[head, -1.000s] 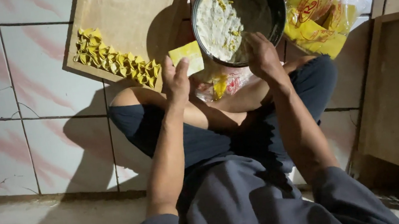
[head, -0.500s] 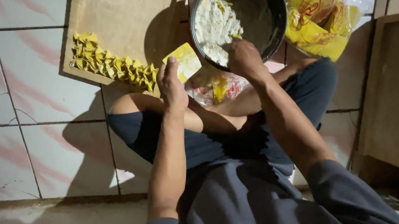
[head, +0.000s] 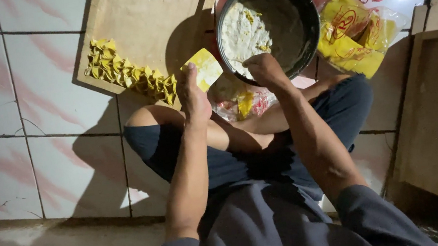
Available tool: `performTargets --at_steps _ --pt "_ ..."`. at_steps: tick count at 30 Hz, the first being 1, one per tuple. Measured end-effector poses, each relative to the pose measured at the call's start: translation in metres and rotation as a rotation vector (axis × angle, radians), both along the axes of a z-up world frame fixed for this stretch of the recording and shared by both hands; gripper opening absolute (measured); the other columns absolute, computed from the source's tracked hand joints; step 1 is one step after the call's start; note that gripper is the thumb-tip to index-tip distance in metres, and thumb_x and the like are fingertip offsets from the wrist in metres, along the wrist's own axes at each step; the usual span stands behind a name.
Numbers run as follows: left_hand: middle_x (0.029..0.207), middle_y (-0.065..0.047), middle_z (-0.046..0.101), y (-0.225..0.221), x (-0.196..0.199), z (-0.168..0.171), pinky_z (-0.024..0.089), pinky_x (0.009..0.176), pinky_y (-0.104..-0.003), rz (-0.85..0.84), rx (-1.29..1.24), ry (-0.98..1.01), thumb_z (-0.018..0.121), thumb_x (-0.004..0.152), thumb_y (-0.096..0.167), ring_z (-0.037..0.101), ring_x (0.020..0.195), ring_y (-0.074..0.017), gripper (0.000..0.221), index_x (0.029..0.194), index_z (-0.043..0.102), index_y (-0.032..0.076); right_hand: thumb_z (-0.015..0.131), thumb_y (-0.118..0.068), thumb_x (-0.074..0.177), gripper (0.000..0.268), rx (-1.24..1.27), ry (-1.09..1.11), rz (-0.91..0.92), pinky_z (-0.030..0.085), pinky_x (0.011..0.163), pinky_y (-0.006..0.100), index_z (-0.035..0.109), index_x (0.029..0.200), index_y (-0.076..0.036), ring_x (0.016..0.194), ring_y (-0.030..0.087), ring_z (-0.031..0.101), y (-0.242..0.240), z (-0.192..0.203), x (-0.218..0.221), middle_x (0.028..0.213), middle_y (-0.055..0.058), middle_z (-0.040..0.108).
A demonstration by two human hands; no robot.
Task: Assembling small pastries by placing filling onto dough squares and arranging them on a wooden board.
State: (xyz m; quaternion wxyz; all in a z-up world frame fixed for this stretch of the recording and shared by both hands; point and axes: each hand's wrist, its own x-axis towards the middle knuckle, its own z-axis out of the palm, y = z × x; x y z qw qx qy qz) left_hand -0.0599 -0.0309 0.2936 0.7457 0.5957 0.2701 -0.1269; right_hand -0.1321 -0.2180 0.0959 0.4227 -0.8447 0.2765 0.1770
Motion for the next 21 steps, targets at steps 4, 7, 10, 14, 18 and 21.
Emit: performTargets --at_steps 4,7,10,14,18,21 --pt "0.129 -0.031 0.062 0.011 0.003 -0.036 0.047 0.105 -0.053 0.036 -0.060 0.018 0.072 0.095 0.035 0.060 0.124 -0.0439 0.053 0.128 0.061 -0.005 0.060 -0.006 0.080 0.038 0.592 -0.214 -0.533 0.036 0.037 0.024 0.077 0.113 -0.002 0.046 0.011 0.048 0.002 0.120 0.001 0.058 0.006 0.050" --pt "0.138 -0.029 0.059 0.004 0.008 -0.044 0.044 0.108 -0.055 0.024 -0.105 0.111 0.073 0.095 0.039 0.055 0.131 -0.0436 0.059 0.136 0.059 0.000 0.061 0.000 0.089 0.034 0.688 -0.357 -0.554 0.045 0.041 0.027 0.070 0.121 0.005 0.052 0.017 0.058 -0.003 0.134 -0.022 0.067 0.012 0.056" --pt "0.145 -0.029 0.054 -0.023 0.002 -0.061 0.040 0.113 -0.055 0.009 -0.260 0.173 0.072 0.095 0.040 0.051 0.136 -0.0420 0.067 0.143 0.053 -0.002 0.059 0.004 0.095 0.033 0.656 -0.500 -0.417 0.050 0.048 0.029 0.067 0.127 0.007 0.059 0.021 0.063 -0.006 0.133 -0.049 0.077 0.018 0.063" --pt "0.148 -0.028 0.051 -0.038 -0.004 -0.014 0.038 0.115 -0.055 -0.031 -0.380 0.211 0.067 0.098 0.038 0.051 0.136 -0.0431 0.066 0.147 0.048 -0.001 0.057 0.011 0.094 0.038 0.485 -0.706 -0.174 0.048 0.058 0.030 0.069 0.130 0.006 0.064 0.018 0.056 0.002 0.159 -0.067 0.073 0.016 0.061" --pt "0.129 -0.021 0.067 -0.054 -0.013 -0.025 0.052 0.105 -0.055 -0.065 -0.248 0.241 0.067 0.098 0.037 0.063 0.124 -0.0383 0.042 0.129 0.067 0.009 0.069 0.013 0.092 0.041 0.383 -0.874 -0.130 0.050 0.067 0.031 0.070 0.131 0.002 0.081 0.017 0.059 0.017 0.149 -0.073 0.091 0.019 0.065" --pt "0.138 -0.034 0.056 -0.065 -0.017 -0.045 0.045 0.110 -0.060 0.093 -0.397 0.265 0.063 0.100 0.031 0.054 0.129 -0.0492 0.048 0.136 0.059 -0.002 0.078 0.003 0.091 0.039 0.295 -0.900 -0.092 0.049 0.070 0.034 0.073 0.129 -0.003 0.075 0.017 0.057 0.015 0.129 -0.079 0.085 0.015 0.065"
